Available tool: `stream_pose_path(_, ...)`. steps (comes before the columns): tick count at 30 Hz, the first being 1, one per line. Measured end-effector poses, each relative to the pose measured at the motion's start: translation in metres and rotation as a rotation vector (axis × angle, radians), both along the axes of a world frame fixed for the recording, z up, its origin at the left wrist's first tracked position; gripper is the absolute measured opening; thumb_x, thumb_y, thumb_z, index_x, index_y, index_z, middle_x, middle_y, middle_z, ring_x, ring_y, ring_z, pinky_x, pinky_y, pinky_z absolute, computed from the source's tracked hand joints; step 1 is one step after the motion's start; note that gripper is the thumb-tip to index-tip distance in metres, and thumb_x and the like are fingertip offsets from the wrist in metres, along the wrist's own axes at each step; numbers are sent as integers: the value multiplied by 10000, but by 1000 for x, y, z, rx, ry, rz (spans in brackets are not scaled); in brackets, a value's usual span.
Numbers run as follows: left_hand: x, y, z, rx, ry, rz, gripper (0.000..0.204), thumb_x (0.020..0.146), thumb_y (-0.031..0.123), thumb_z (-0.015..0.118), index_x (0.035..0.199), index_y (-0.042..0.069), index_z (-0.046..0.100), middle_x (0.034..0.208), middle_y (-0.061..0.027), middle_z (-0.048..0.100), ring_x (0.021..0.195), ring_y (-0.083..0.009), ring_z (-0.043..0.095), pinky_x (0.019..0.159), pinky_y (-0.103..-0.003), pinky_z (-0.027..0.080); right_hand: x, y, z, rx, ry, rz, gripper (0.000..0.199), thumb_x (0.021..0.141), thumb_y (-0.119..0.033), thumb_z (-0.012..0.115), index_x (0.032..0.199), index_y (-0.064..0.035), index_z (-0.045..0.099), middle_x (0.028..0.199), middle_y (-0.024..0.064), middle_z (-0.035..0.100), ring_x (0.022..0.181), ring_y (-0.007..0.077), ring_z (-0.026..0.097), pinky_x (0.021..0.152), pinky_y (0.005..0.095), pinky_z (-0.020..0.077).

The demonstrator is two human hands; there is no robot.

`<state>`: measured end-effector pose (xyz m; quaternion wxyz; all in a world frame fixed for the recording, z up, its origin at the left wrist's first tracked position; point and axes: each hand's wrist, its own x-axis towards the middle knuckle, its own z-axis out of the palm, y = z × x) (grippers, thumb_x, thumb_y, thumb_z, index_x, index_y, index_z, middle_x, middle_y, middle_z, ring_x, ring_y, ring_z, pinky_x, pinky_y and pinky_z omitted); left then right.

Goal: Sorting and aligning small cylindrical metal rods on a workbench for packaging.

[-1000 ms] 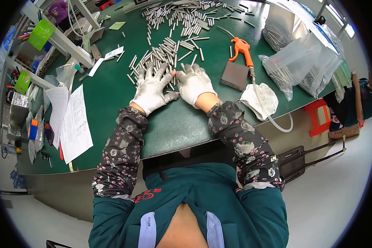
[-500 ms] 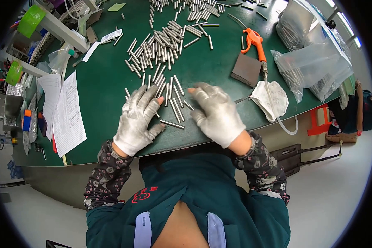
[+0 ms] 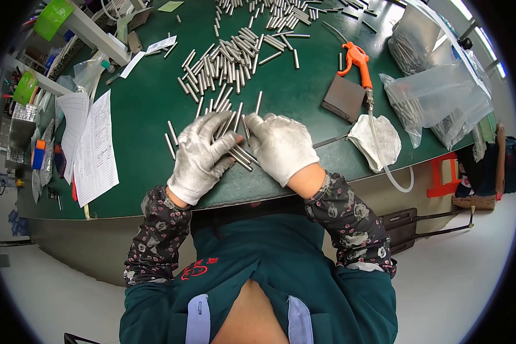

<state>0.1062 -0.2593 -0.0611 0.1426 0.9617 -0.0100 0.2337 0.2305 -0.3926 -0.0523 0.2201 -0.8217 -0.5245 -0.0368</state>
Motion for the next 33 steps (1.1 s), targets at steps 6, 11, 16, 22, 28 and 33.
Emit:
stream_pose_path(6, -4, -6, 2, -57, 52, 306, 356, 556, 171, 784, 870, 103, 629, 949, -71, 570, 930, -270, 539, 812, -402, 436, 9, -3, -1, -60, -43, 150, 204, 752, -112, 603, 952, -116, 640, 785, 73, 562, 759, 269, 570, 644, 386, 457)
stream_pose_path(11, -1, -9, 0, -80, 17, 241, 338, 566, 117, 772, 874, 102, 635, 968, -79, 578, 933, -283, 539, 823, -393, 447, 10, -25, 3, -87, 64, 299, 217, 725, -109, 624, 940, -82, 634, 819, 83, 585, 784, 291, 560, 696, 394, 444)
stream_pose_path(16, 2, -6, 6, -52, 70, 210, 409, 577, 107, 764, 970, 131, 654, 1008, -70, 577, 948, -274, 535, 823, -384, 451, 1, -21, 13, -156, 115, 204, 514, 645, -301, 720, 1087, -84, 574, 829, 128, 562, 796, 319, 563, 690, 415, 443)
stream_pose_path(22, 0, -1, 8, -57, 89, 129, 337, 565, 118, 771, 879, 118, 647, 1029, -80, 577, 933, -290, 550, 813, -393, 456, 1, -18, 10, -287, 108, 196, 685, 584, -372, 753, 1176, -103, 536, 826, 128, 547, 807, 320, 571, 683, 415, 456)
stream_pose_path(28, -10, -4, 9, -20, 102, 138, 307, 591, 179, 759, 863, 126, 627, 1095, -73, 554, 1015, -289, 521, 856, -424, 418, 2, -23, 15, -249, 109, 240, 634, 581, -333, 764, 1124, -87, 549, 844, 126, 553, 820, 322, 573, 695, 414, 456)
stream_pose_path(33, -21, -15, 8, -34, 122, 259, 259, 577, 161, 752, 770, 70, 604, 1099, -82, 550, 1020, -302, 510, 861, -430, 400, 3, -26, 13, -254, 159, 179, 628, 585, -342, 759, 1109, -68, 547, 848, 130, 555, 825, 325, 573, 700, 420, 455)
